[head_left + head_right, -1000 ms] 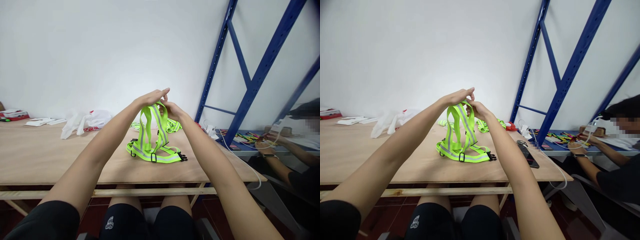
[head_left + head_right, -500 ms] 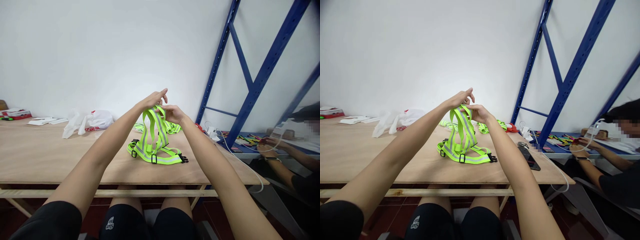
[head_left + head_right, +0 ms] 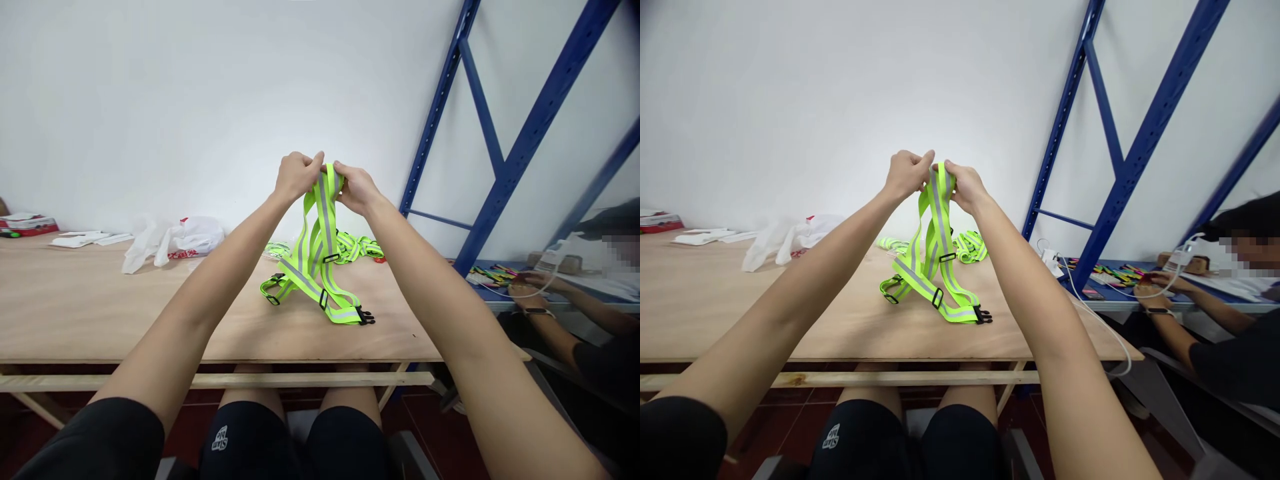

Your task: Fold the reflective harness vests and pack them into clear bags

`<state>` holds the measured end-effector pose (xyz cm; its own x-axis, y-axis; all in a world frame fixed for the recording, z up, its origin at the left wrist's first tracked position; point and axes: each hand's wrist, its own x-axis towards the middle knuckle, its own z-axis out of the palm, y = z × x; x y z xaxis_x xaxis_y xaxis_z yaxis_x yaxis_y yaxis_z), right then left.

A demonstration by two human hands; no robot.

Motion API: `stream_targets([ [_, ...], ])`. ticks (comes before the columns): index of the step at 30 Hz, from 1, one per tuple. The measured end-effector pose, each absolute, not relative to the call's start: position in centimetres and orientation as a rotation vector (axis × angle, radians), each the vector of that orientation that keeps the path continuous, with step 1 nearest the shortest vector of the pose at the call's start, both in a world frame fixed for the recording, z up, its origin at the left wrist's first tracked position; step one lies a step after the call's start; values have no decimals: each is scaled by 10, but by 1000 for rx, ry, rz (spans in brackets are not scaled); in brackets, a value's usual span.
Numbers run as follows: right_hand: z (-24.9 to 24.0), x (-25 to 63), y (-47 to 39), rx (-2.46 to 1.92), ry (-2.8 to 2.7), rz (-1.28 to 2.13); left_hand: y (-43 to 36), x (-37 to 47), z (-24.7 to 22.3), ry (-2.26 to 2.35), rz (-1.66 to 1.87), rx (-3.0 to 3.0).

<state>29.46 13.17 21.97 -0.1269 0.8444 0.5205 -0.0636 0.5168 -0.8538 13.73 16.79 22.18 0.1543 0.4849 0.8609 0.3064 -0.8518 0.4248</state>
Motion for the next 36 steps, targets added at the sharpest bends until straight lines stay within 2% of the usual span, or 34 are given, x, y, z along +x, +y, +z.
stream_targets([
  [5,232,290,129,-774,-1451,863,161,133,227,1033,1409,2119],
  [9,236,289,123,-776,-1439,829,152,128,235,958,1227,2030],
  [18,261,303,101,-835,-1411,689,154,109,272,589,1363,1763],
  [24,263,327,101,-914,-1430,466,150,70,289,685,1154,1783],
  [29,268,357,97,-1092,-1618,105,131,41,296,802,1079,2061],
  [36,267,395,66,-1515,-2075,-857,122,-9,299,1427,1025,2553],
])
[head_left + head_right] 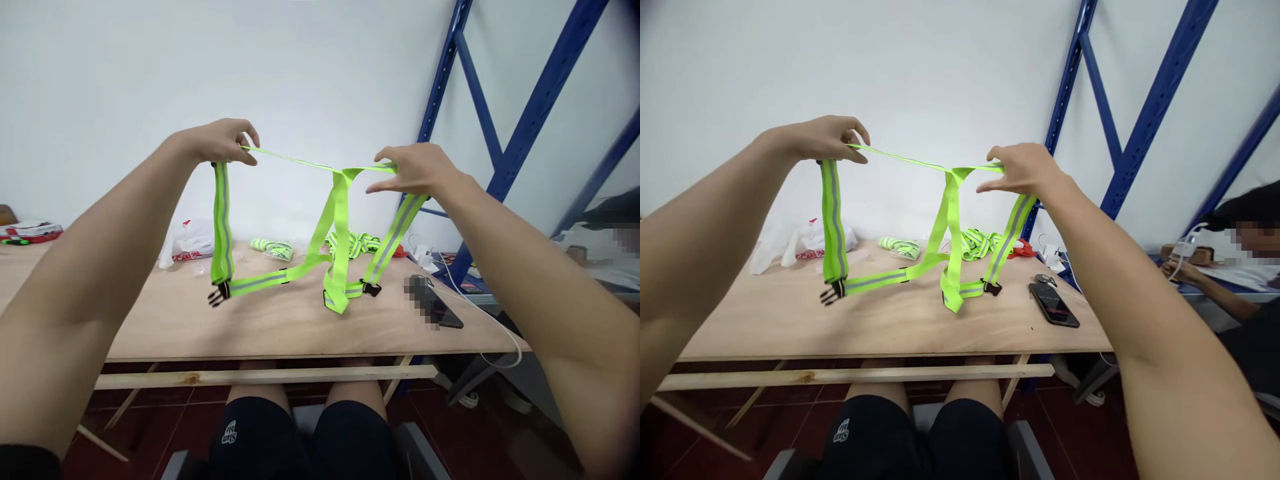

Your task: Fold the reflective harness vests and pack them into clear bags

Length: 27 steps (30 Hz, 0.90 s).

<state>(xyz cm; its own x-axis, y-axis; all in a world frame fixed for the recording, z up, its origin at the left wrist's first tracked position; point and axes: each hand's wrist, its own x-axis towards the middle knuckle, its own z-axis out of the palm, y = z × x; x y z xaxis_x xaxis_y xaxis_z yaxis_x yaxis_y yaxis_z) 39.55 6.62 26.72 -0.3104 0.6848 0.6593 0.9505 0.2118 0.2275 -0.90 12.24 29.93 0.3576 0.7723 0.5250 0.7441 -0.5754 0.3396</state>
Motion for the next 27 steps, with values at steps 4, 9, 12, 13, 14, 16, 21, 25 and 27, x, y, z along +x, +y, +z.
stream_targets([
  [4,256,415,68,-1597,-2064,-988,117,-39,298,1619,1180,2544],
  [9,252,431,77,-1776,-1903,-655,100,-62,299,1641,1219,2468],
  [12,250,438,77,-1666,-1805,-196,92,-76,301,1568,1182,2361],
  [13,250,440,76,-1596,-1799,-48,91,-81,302,1538,1175,2331],
  [14,249,442,75,-1528,-1811,79,90,-87,303,1511,1167,2309],
  [16,247,447,72,-1459,-1854,252,92,-98,305,1482,1121,2273],
  [21,233,448,84,-1635,-1950,298,114,-109,292,1582,881,2130],
  [25,191,430,116,-2008,-1995,-94,154,-93,240,1709,689,2104],
  [27,160,417,133,-2211,-2012,-358,176,-80,200,1789,571,2121],
])
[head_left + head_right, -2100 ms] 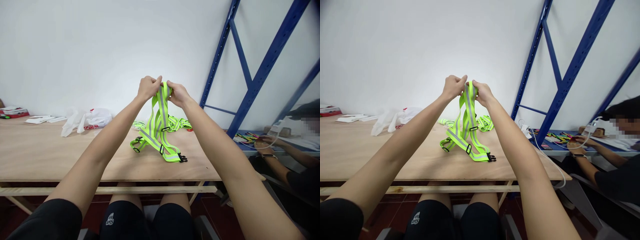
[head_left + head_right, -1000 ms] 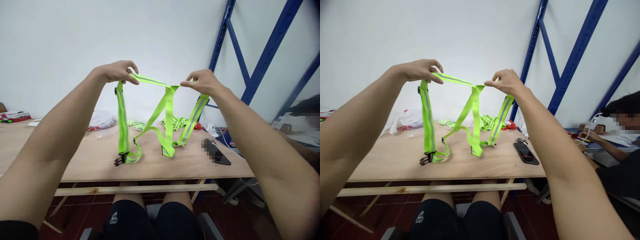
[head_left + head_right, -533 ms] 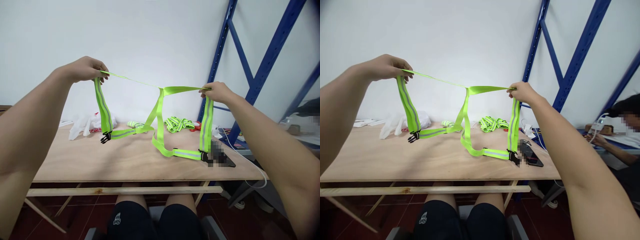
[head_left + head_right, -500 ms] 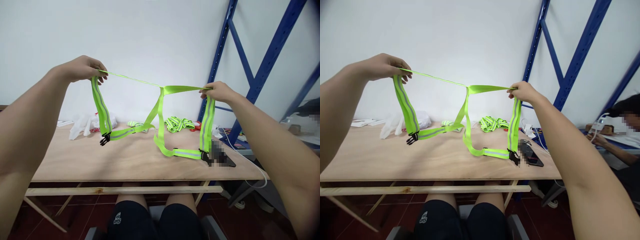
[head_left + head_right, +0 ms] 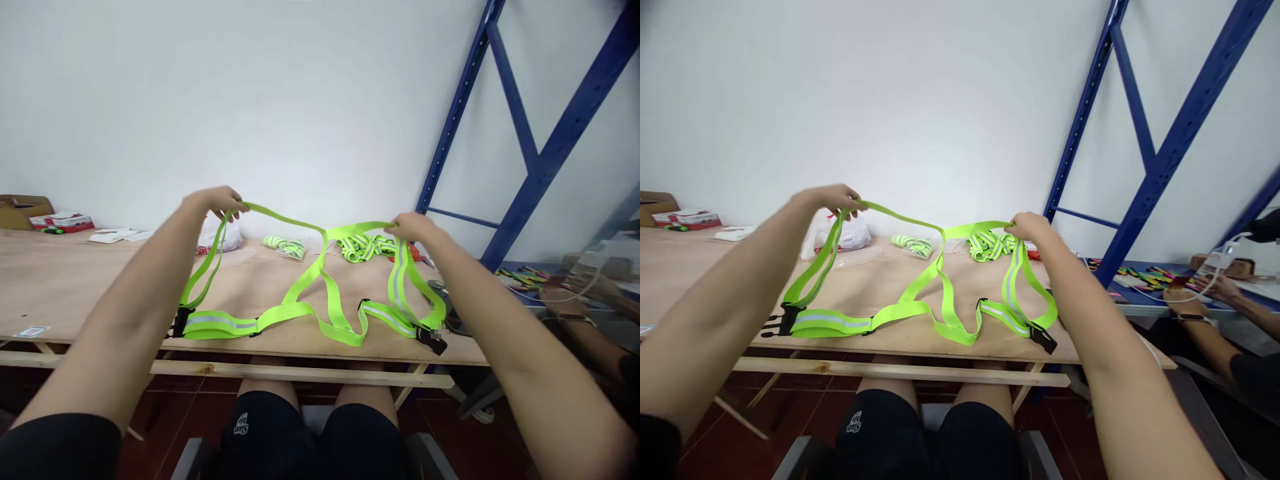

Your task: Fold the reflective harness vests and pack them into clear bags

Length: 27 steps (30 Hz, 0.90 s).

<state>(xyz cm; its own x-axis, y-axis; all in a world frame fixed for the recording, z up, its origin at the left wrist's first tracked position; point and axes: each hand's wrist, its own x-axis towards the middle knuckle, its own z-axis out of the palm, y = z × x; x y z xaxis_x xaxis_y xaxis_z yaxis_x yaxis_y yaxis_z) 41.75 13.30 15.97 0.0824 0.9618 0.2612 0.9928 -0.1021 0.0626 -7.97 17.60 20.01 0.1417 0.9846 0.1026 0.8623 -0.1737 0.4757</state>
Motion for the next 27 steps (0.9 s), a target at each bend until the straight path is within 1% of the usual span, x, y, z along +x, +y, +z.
stream_targets([
  [2,127,406,147,-2338,-2036,-460,195,-66,158,1930,492,2194],
  [3,112,401,153,-2377,-2019,-419,203,-60,139,1974,488,2209],
  [6,76,391,168,-2385,-1918,-103,220,-44,93,2063,484,2203],
  [9,58,389,180,-2287,-1928,109,229,-33,75,2079,486,2192],
  [12,55,393,181,-2059,-2030,96,219,-24,76,1991,518,2288],
  [16,59,413,138,-1777,-2140,-60,157,-19,69,1626,519,2604],
  [19,51,428,72,-1675,-2126,-277,85,-28,40,1509,535,2651],
  [22,24,433,7,-1667,-2092,-429,31,-46,-4,1508,540,2592],
  [24,-3,430,-19,-1682,-2131,-486,16,-55,-30,1544,474,2518],
  [27,-39,418,-29,-1708,-2193,-398,14,-66,-50,1609,441,2470],
])
